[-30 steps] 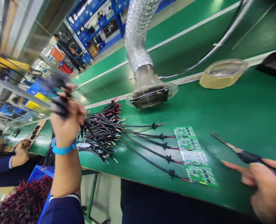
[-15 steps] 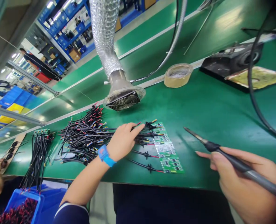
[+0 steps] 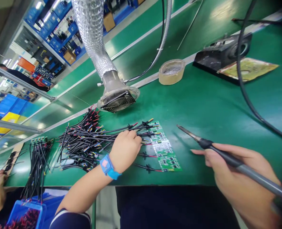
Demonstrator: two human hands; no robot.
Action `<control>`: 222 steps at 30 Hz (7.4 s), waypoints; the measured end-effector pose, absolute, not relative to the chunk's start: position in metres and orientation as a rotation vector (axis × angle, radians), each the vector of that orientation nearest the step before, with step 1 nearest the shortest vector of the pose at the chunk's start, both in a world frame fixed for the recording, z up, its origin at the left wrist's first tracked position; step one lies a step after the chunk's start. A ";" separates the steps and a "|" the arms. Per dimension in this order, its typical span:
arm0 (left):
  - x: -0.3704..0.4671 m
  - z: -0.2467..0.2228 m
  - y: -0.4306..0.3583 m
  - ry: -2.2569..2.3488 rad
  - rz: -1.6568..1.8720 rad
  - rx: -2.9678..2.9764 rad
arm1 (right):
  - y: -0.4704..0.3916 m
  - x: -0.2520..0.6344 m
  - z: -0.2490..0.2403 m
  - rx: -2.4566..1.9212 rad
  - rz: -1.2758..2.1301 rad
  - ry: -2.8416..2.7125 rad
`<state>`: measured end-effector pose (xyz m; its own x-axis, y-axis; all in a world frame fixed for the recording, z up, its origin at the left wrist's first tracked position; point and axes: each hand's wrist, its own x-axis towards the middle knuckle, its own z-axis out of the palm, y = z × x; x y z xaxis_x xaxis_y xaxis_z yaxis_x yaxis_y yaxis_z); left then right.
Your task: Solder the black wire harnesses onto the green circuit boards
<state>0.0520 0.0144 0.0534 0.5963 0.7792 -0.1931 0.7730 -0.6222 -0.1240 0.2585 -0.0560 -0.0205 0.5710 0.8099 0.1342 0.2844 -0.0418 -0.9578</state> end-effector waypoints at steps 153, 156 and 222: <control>0.114 0.003 -0.048 -1.894 -0.727 -2.915 | -0.065 0.308 -0.027 -1.330 0.892 -1.282; 0.114 0.002 -0.049 -1.910 -0.768 -2.894 | -0.064 0.308 -0.028 -1.333 0.872 -1.296; 0.060 0.030 0.020 -1.058 0.209 -2.752 | -0.060 0.309 -0.048 -1.195 0.932 -0.852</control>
